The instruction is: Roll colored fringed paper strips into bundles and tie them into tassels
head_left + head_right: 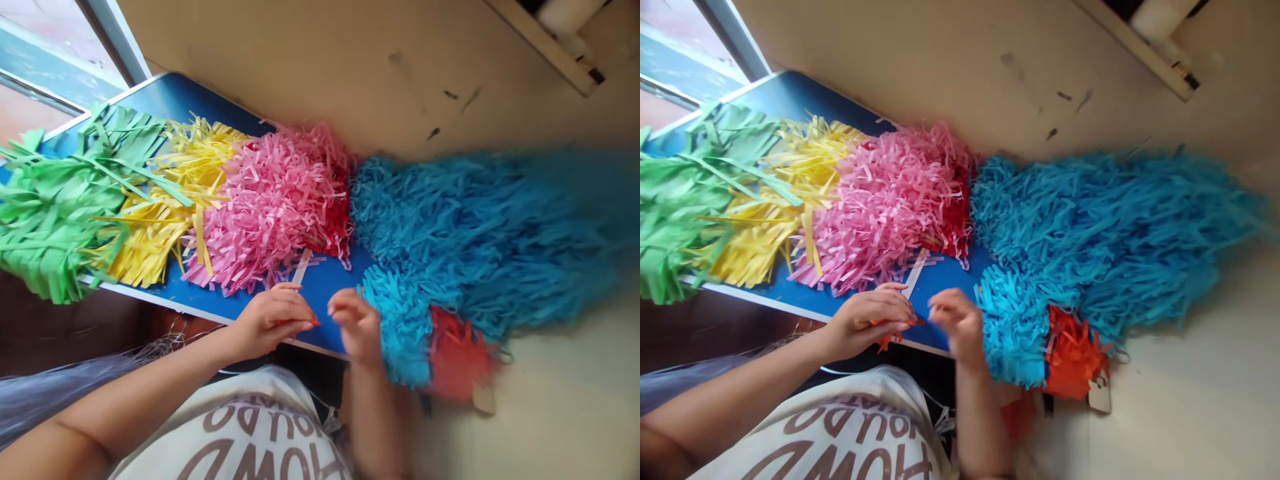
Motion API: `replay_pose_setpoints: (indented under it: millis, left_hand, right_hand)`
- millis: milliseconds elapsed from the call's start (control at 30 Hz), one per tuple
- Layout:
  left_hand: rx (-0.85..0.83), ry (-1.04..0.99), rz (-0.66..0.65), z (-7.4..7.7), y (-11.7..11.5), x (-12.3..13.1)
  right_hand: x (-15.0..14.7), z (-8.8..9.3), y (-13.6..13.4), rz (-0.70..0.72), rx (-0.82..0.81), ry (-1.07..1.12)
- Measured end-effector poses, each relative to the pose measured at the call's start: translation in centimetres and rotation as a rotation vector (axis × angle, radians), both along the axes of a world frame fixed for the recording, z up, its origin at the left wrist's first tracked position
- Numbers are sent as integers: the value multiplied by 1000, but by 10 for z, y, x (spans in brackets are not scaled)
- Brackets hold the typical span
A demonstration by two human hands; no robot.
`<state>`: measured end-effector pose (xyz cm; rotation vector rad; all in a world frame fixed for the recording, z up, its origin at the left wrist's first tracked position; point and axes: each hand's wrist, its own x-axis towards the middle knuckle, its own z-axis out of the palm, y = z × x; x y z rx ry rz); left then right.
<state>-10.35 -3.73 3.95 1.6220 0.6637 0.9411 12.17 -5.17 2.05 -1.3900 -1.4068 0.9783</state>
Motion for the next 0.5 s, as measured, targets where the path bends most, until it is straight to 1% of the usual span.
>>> replay_pose_setpoints:
  millis: [33,67,100,133,167,200,267,333,400,500]
  left_hand:
    - [-191,-38,6,0,-1,2]
    - [-399,-94,17,0,-2,4]
    - [-605,-165,28,-1,-4,7]
    - [-786,-242,39,-1,-5,10]
    - [-931,-309,46,-2,-7,14]
    - [-1034,-356,51,-3,-8,17]
    - [-1143,-386,52,-3,-10,23]
    - [-1168,-382,52,-1,-11,26]
    - [-1152,-388,63,0,-12,26]
    - [-1111,-407,86,0,-16,23]
  right_hand:
    - [19,-3,20,-147,30,-187]
    - [39,-8,42,-272,63,-437]
    - [59,-13,63,-301,63,-685]
    - [76,-19,81,-300,49,-760]
    - [91,-24,97,-300,39,-808]
    - [101,-30,109,-293,25,-848]
    - [111,-40,122,-287,0,-879]
    - [113,-44,124,-285,-18,-912]
    - [113,-44,120,-289,-26,-930]
    - [115,-35,108,-331,-24,-940]
